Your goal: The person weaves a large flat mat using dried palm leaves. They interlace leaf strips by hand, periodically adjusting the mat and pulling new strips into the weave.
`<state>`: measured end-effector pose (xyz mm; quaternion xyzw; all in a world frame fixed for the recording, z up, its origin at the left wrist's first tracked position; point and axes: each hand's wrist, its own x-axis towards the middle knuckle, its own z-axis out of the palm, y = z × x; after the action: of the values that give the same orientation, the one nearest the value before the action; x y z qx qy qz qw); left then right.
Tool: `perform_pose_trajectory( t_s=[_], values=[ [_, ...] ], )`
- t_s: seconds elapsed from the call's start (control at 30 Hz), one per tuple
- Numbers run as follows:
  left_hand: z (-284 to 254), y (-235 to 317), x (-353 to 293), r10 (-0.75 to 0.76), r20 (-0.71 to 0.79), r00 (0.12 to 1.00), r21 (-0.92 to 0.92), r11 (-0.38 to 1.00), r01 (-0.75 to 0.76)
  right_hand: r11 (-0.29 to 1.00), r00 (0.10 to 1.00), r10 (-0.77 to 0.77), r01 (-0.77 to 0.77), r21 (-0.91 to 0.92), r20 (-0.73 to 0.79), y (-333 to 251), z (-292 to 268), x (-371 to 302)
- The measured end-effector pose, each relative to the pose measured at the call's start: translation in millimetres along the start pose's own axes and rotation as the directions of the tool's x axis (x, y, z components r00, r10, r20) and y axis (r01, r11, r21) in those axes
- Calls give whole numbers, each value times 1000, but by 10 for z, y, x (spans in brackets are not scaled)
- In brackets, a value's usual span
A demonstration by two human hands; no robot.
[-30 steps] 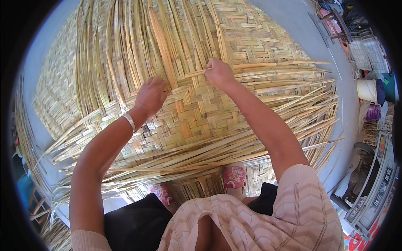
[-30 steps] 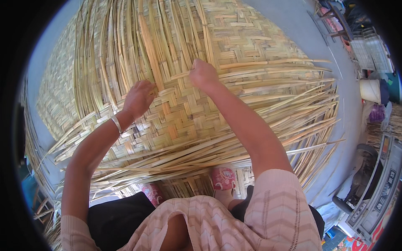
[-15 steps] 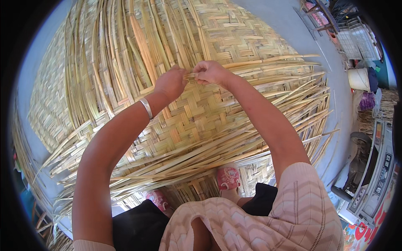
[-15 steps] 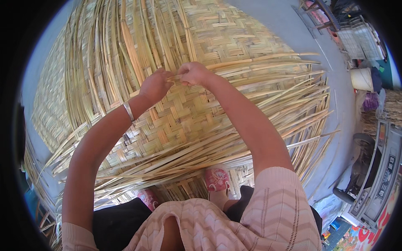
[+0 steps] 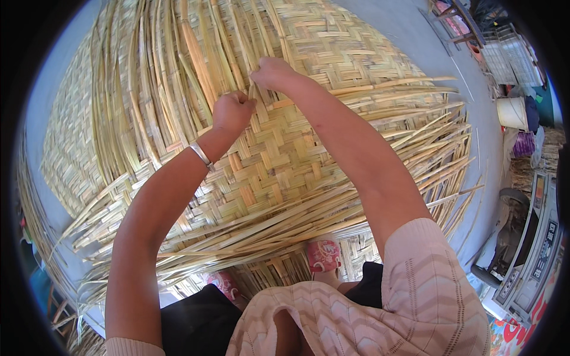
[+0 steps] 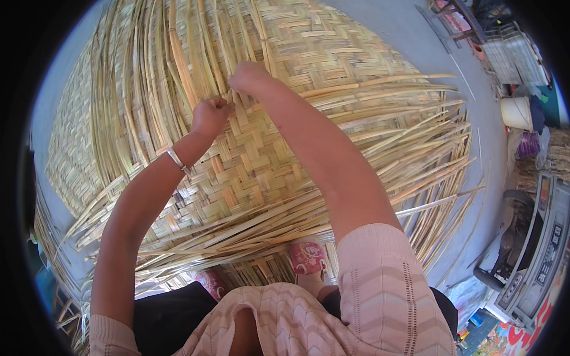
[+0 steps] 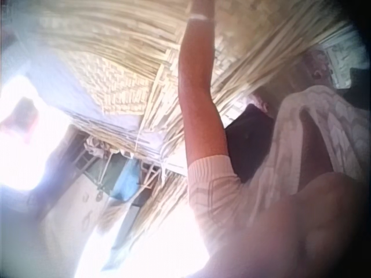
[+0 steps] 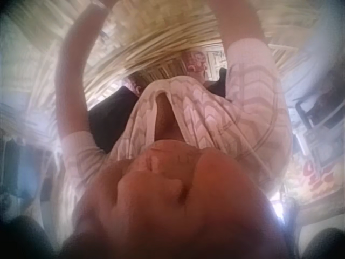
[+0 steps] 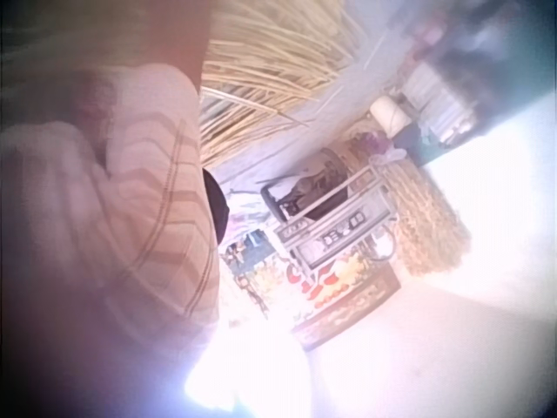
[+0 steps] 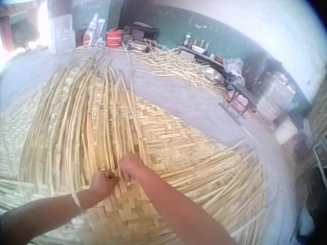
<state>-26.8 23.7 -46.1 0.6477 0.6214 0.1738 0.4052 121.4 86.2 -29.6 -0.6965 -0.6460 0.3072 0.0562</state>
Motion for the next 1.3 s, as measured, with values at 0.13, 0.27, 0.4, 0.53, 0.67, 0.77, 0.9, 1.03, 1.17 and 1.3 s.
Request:
perform_pose_trajectory(
  t_s=[0.13, 0.27, 0.4, 0.53, 0.67, 0.77, 0.9, 1.03, 1.17, 1.3],
  values=[
    [7, -71, 54, -173, 34, 984, -249, 952, 176, 1000, 1000, 9, -9, -12, 13, -52, -16, 10],
    [15, -83, 59, -220, 66, 973, -306, 924, 229, 995, 996, -71, 67, -79, -57, 31, 68, 7],
    [26, -78, 56, -226, 80, 971, -320, 917, 240, 993, 998, 46, -51, 108, 53, 112, 173, 165],
    [48, -89, 84, -229, 79, 970, -328, 913, 242, 953, 989, 79, -111, 281, 123, 173, 249, 296],
    [59, -115, 88, -215, 106, 971, -363, 901, 239, 833, 964, 70, -197, 517, 255, 208, 225, 216],
    [44, -149, 47, -172, 176, 969, -391, 891, 229, 778, 957, 26, -200, 596, 288, 226, 145, 63],
    [39, -202, -6, -74, 302, 950, -330, 927, 177, 748, 957, -97, -110, 654, 273, 251, 67, -118],
    [66, -242, 10, -36, 291, 956, -336, 932, 138, 908, 969, -140, 43, 418, 205, 286, 56, -217],
    [68, -287, 24, -39, 281, 959, -341, 930, 138, 959, 981, -157, 123, 256, 116, 328, 65, -350],
    [54, -345, -4, -51, 271, 961, -541, 818, 196, 978, 987, -157, 153, 140, 17, 301, 106, -542]
  ],
)
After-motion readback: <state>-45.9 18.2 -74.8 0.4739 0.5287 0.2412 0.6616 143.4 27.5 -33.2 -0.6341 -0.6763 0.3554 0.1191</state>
